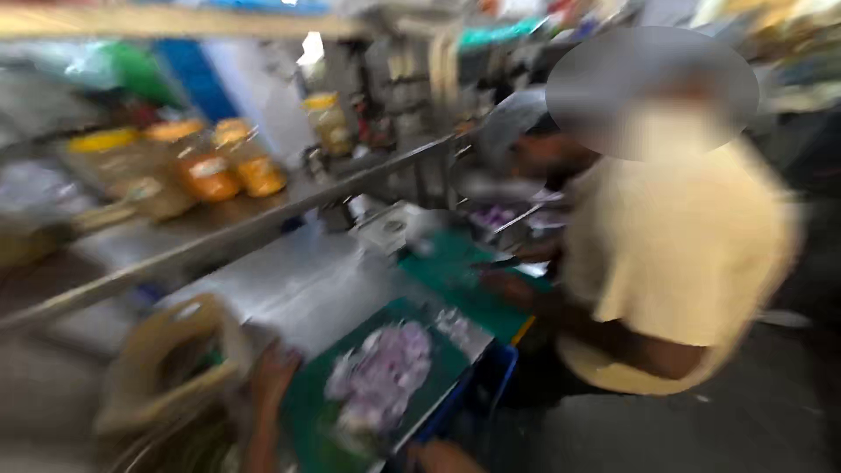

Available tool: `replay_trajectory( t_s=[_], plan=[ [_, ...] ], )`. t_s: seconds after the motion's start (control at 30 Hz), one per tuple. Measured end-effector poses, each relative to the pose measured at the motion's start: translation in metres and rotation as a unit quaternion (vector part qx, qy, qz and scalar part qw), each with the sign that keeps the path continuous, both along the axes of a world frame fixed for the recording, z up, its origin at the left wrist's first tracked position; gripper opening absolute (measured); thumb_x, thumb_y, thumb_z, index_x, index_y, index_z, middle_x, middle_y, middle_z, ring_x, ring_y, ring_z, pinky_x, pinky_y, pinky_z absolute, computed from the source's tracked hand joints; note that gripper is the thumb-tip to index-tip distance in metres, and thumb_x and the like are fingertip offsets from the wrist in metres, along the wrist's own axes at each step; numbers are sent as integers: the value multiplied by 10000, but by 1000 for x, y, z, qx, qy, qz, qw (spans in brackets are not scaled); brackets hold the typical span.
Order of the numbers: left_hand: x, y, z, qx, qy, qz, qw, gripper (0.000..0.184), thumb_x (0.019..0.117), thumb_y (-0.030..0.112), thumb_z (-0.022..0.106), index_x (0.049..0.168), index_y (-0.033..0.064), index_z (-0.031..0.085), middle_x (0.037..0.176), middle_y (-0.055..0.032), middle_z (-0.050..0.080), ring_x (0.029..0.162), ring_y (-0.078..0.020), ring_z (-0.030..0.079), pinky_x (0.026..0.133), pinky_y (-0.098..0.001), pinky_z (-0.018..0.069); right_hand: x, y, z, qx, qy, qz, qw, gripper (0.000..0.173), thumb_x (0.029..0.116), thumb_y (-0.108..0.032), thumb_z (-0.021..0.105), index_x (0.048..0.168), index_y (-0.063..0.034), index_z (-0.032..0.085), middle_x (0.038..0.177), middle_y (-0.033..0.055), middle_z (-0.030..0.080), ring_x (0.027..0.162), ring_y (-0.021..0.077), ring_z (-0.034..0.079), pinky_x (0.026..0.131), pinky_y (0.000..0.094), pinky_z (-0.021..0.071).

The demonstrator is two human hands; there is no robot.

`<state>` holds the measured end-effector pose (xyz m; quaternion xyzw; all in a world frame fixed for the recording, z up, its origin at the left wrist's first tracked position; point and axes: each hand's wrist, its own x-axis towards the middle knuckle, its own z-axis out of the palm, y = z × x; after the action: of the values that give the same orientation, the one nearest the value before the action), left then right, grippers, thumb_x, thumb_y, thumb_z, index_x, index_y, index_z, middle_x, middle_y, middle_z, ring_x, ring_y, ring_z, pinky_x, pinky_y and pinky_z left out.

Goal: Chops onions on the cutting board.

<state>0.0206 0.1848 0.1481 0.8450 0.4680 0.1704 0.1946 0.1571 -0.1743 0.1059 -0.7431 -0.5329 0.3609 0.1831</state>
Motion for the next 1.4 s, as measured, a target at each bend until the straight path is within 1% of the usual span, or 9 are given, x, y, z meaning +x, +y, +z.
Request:
replay_trajectory(
  t_s=[0.2, 0.4, 0.6, 0.77, 1.0, 1.07, 1.27, 1.33, 1.4],
  plan=[
    [9, 47, -45, -142, 15, 56, 988, 797, 901, 406, 780, 1529, 40, 454, 1436, -270, 563, 1355, -460, 516, 1133, -658, 395, 0, 52, -25, -105, -94, -5, 990, 450, 1075, -437, 425, 1359, -127, 584, 1136, 195, 715, 1059, 408, 701, 888, 617, 555],
    [15, 52, -70, -115, 78, 79, 987, 680, 878, 430, 779, 1427, 75, 589, 1436, -242, 561, 1348, -447, 509, 1085, -663, 426, 34, 72, -21, -103, -144, -3, 984, 443, 1082, -430, 425, 1335, -99, 575, 1134, 209, 705, 1066, 419, 696, 882, 612, 555],
    [13, 75, -85, -121, 85, 89, 985, 711, 903, 375, 763, 1505, 92, 510, 1464, -236, 544, 1371, -450, 493, 1111, -612, 435, 45, 63, -6, -39, 16, -35, 999, 420, 1071, -450, 480, 1164, -67, 625, 907, 153, 662, 844, 323, 677, 786, 538, 551],
    [15, 80, -95, -111, 47, 121, 985, 682, 816, 318, 854, 1387, 38, 607, 1334, -264, 621, 1294, -452, 556, 1088, -616, 454, 41, 42, 3, 12, 121, -149, 981, 392, 1062, -446, 502, 1224, -118, 643, 814, 70, 649, 650, 215, 646, 613, 434, 575],
    [-1, -26, -42, -92, -100, 157, 978, 662, 816, 400, 858, 1332, 48, 639, 1256, -238, 660, 1194, -423, 620, 1018, -625, 501, 34, 46, 14, 49, 58, -168, 983, 421, 1066, -464, 488, 1219, -98, 629, 791, 62, 620, 661, 210, 622, 641, 439, 557],
    [-18, -74, -47, -107, -95, 145, 979, 683, 791, 446, 875, 1322, 80, 650, 1279, -201, 661, 1195, -385, 631, 1016, -603, 519, 32, 54, 13, 6, 40, -137, 990, 429, 1063, -466, 500, 1193, -78, 630, 854, 100, 638, 760, 253, 647, 732, 487, 558],
    [-59, -141, -63, -115, -44, 178, 976, 731, 714, 475, 919, 1293, 104, 670, 1298, -163, 657, 1208, -327, 633, 1042, -531, 521, 11, 75, 8, -1, 34, -75, 997, 429, 1068, -477, 482, 1117, -77, 628, 818, 98, 605, 746, 258, 625, 714, 480, 538],
    [-66, -146, -64, -119, -125, 196, 965, 725, 714, 429, 932, 1290, 84, 660, 1253, -149, 671, 1154, -293, 653, 1003, -499, 545, 4, 82, 7, -17, 17, -45, 999, 425, 1091, -446, 440, 1176, -66, 609, 865, 127, 634, 803, 289, 658, 764, 501, 553],
    [-69, -152, -70, -228, -324, 212, 893, 620, 796, 273, 894, 1299, 31, 626, 1184, -137, 684, 1035, -226, 680, 902, -414, 595, 0, 86, 6, -44, 23, -18, 999, 433, 1087, -439, 454, 1204, -53, 611, 916, 152, 653, 854, 313, 668, 810, 527, 551]
  ],
)
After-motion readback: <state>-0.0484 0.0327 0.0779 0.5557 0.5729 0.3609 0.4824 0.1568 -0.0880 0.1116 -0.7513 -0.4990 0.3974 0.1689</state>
